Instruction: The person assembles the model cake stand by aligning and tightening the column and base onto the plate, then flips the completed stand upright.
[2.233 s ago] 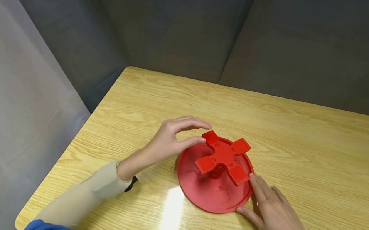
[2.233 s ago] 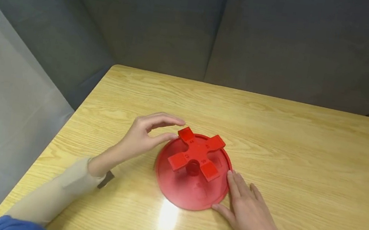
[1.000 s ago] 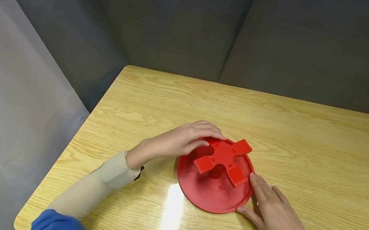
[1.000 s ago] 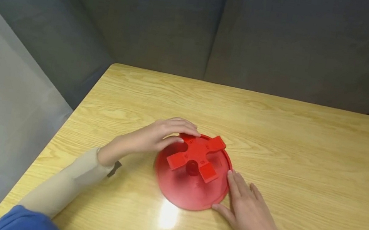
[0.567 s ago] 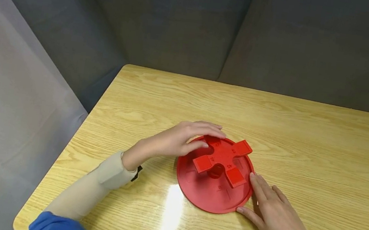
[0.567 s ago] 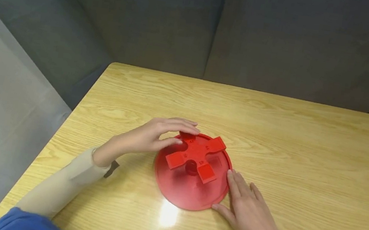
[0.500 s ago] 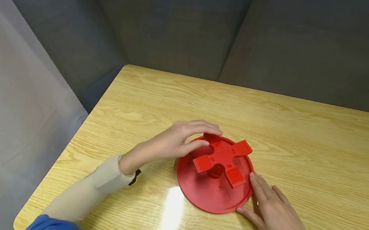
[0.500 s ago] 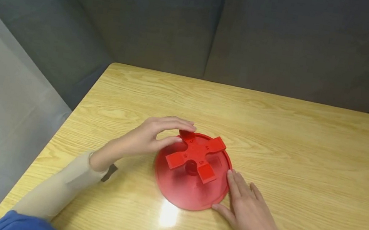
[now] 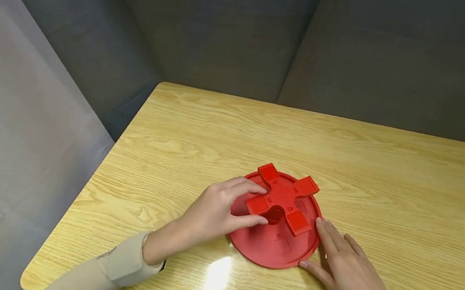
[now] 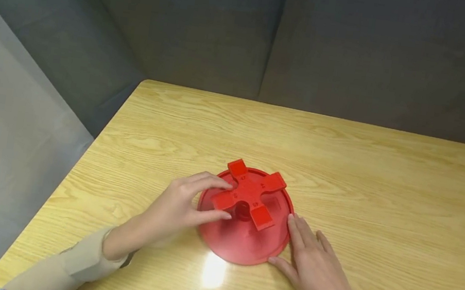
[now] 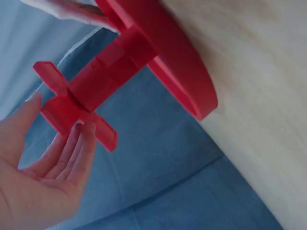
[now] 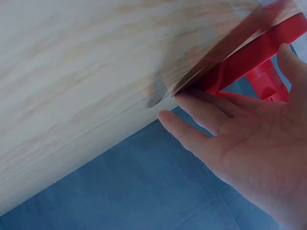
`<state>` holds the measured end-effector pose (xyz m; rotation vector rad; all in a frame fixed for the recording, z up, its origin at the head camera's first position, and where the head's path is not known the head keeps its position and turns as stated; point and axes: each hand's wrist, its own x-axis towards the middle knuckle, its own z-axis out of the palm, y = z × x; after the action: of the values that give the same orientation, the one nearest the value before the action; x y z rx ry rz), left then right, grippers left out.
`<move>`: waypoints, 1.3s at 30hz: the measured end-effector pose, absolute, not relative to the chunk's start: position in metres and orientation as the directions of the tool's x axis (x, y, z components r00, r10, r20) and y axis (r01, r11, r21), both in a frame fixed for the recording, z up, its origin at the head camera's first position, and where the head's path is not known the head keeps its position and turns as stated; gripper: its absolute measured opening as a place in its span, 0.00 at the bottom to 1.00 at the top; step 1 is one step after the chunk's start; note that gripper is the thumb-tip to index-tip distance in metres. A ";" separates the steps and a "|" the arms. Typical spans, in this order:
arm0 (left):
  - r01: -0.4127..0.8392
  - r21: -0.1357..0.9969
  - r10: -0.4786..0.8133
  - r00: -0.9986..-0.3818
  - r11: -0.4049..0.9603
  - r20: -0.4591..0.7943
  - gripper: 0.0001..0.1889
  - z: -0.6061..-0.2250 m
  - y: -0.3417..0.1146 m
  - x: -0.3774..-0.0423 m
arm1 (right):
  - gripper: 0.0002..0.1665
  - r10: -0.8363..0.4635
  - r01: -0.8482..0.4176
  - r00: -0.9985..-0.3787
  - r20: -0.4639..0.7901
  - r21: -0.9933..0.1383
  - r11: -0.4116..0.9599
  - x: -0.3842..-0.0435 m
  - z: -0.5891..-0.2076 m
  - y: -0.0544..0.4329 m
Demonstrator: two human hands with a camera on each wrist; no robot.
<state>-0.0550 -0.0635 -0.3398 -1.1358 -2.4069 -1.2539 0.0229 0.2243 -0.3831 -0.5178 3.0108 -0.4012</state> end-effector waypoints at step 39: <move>0.693 0.688 0.561 -0.665 0.216 0.493 0.24 -0.339 -0.072 -0.084 | 0.54 -0.343 -0.333 -0.939 0.012 -0.280 0.901 0.023 -0.381 0.224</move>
<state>-0.0841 -0.0716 -0.3392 -1.2152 -2.3386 -1.4420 0.0228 0.2244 -0.3808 -0.5382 3.0257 -0.4348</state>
